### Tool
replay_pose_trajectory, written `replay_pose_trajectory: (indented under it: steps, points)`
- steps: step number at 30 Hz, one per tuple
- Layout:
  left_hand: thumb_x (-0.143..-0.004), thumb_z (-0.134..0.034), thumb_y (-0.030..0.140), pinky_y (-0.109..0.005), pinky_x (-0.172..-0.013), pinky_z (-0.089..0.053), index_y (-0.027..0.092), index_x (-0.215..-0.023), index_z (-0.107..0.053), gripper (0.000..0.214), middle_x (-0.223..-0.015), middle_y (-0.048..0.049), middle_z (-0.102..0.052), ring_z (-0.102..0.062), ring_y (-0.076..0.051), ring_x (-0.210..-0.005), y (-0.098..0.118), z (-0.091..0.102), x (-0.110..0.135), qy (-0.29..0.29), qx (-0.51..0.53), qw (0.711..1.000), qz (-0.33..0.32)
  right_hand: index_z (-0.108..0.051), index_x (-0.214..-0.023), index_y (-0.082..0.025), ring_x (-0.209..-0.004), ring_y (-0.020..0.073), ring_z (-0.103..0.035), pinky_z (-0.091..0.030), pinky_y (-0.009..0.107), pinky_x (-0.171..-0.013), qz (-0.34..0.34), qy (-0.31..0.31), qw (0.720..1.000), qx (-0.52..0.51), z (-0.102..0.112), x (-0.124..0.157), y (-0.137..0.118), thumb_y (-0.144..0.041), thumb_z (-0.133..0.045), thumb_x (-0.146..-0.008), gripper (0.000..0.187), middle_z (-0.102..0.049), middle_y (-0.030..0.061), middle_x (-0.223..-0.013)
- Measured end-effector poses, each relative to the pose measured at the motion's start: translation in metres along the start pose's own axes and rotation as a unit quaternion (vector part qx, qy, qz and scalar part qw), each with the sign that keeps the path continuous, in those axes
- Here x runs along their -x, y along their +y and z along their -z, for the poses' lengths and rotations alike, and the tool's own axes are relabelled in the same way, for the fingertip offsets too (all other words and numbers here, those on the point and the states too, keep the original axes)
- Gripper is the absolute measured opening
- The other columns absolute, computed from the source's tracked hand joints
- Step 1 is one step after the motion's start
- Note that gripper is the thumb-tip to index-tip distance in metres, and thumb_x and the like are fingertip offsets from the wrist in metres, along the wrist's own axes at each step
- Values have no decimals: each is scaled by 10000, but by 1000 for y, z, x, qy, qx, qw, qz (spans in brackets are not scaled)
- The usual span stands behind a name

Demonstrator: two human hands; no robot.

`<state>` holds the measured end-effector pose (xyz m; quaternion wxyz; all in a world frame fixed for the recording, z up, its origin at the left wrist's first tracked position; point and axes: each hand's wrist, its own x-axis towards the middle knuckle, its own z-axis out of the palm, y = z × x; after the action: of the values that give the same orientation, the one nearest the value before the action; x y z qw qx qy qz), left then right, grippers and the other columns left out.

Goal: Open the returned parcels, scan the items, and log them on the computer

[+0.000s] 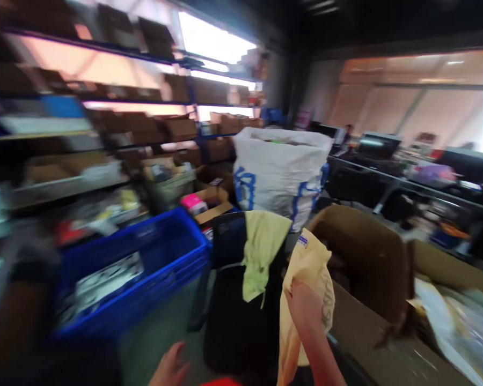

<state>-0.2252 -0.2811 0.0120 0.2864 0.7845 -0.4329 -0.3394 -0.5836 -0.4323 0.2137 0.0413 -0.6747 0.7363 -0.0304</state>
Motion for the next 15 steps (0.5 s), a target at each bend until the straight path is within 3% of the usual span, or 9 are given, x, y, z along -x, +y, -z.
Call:
replay_pose_trajectory:
  steps: [3,7,11,15]
  points:
    - [-593,-628,612,-441,-947,-590,199,-1068,-625,630,-1180,-151,-713,-734,-340,-1002,-57,59,27,66,88,991,78,-723,-1053,-161,-843,259,-708,-447,330,-700,124,7,992,39,-1,-17,-111,-393,-451,-1009,360,-741,134,-927]
    - [-536,-679,739,-478,-975,-574,196,-1011,-619,724,-1114,-166,-730,-721,-363,-1042,-93,133,61,184,212,949,144,-704,-1129,-156,-852,230,-702,-435,308,-706,269,22,962,47,-9,-16,-233,-298,-431,-1015,328,-735,126,-954]
    - [-615,-726,769,-456,-950,-584,203,-1157,-604,793,-1228,-162,-692,-726,-302,-990,-93,175,75,227,315,915,112,-729,-969,-206,-908,179,-691,-444,259,-723,433,-57,899,14,-24,13,-333,-112,-408,-958,334,-726,63,-974]
    - [-617,-730,816,-478,-977,-558,176,-1341,-542,985,-1419,-243,-560,-681,-337,-1113,-58,186,68,254,391,880,93,-757,-971,-245,-974,171,-688,-498,234,-788,608,-101,787,-24,-72,60,-397,-74,-443,-909,362,-746,33,-1014]
